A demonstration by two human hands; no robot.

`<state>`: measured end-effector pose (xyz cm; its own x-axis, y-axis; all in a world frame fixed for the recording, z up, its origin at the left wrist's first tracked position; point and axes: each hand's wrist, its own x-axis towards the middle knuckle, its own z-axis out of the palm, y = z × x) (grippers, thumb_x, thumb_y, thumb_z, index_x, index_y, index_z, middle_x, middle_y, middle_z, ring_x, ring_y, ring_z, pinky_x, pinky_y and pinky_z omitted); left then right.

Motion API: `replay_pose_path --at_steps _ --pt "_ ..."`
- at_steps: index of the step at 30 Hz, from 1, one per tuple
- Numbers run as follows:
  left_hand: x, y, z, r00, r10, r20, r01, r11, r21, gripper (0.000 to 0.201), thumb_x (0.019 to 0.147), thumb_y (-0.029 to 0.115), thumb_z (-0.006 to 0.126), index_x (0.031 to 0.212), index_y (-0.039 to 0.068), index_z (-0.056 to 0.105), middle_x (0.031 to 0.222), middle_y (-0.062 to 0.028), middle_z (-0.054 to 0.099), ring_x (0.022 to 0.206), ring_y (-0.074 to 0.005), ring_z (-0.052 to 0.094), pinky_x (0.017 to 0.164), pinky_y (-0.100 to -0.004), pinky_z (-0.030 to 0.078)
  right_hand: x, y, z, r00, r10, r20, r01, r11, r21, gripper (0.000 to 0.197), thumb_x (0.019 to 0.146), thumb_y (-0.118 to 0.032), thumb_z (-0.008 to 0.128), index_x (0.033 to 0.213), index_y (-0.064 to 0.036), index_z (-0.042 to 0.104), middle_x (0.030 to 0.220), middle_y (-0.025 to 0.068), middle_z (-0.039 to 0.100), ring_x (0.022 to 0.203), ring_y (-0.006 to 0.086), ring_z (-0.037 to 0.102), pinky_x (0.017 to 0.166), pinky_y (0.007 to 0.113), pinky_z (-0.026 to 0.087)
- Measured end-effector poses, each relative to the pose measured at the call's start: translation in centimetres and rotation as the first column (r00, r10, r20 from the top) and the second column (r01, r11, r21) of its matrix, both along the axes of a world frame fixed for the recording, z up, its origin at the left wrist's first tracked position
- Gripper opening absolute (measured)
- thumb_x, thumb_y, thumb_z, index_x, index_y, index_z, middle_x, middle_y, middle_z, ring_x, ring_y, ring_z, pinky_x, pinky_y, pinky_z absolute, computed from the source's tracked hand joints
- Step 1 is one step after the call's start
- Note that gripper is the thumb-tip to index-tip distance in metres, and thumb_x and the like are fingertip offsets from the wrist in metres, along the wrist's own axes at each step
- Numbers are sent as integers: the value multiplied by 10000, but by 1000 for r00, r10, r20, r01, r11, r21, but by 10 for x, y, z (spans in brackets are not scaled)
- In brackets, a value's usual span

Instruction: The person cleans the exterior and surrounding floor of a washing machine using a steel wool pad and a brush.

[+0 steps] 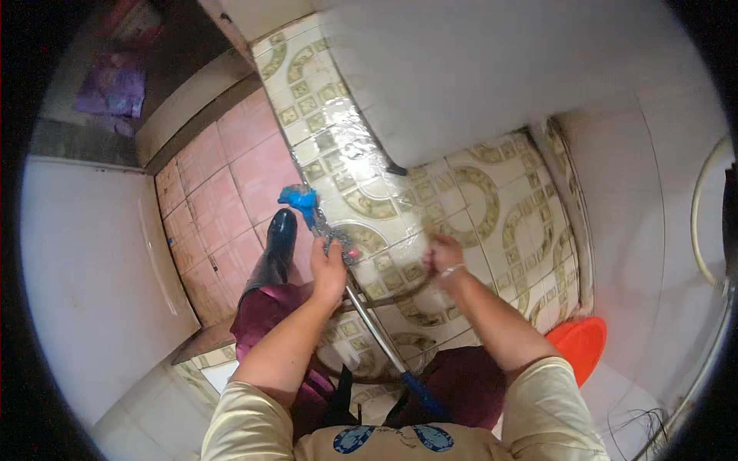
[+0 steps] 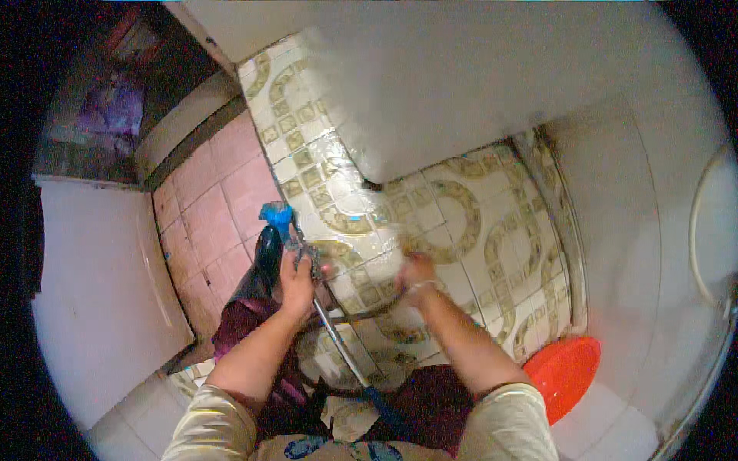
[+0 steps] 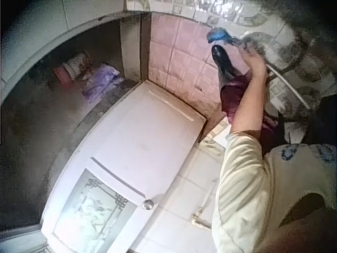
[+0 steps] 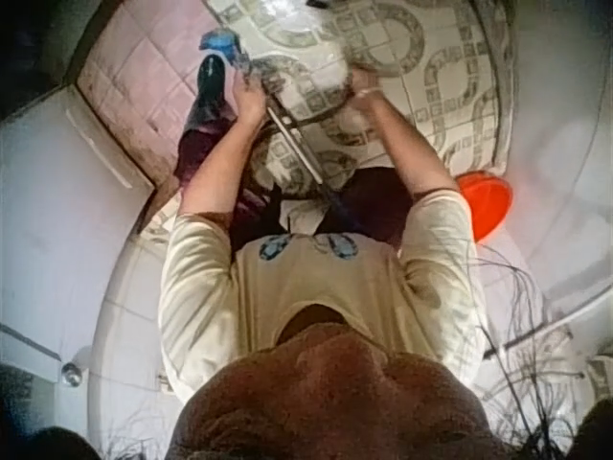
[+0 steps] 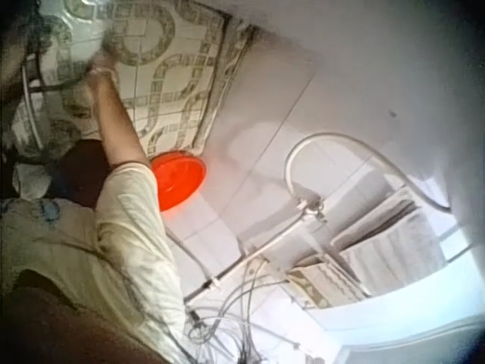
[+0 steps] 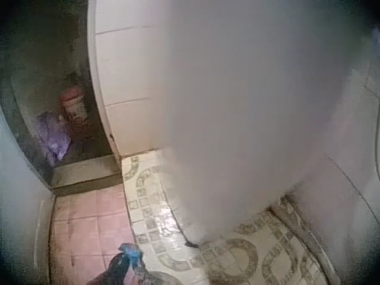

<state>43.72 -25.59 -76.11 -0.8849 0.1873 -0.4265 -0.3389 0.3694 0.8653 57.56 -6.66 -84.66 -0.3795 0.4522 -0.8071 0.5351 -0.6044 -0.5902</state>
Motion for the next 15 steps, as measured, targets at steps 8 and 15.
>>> replay_pose_path --at_steps 8,15 --pt "23 8 -26 985 -175 -7 174 975 141 194 867 110 415 1031 7 412 802 -75 517 625 -149 536 594 -274 466 199 192 -24 917 184 353 -394 296 870 223 806 -240 512 853 -45 610 551 56 524 445 166 505 408 295 365" --pt "4 11 66 885 -272 379 182 949 257 160 857 135 468 1006 78 446 721 -25 474 503 -121 466 421 -249 398 89 174 80 962 -168 214 -79 580 811 304 774 -297 551 797 -1 616 745 199 607 714 334 586 643 386 450"
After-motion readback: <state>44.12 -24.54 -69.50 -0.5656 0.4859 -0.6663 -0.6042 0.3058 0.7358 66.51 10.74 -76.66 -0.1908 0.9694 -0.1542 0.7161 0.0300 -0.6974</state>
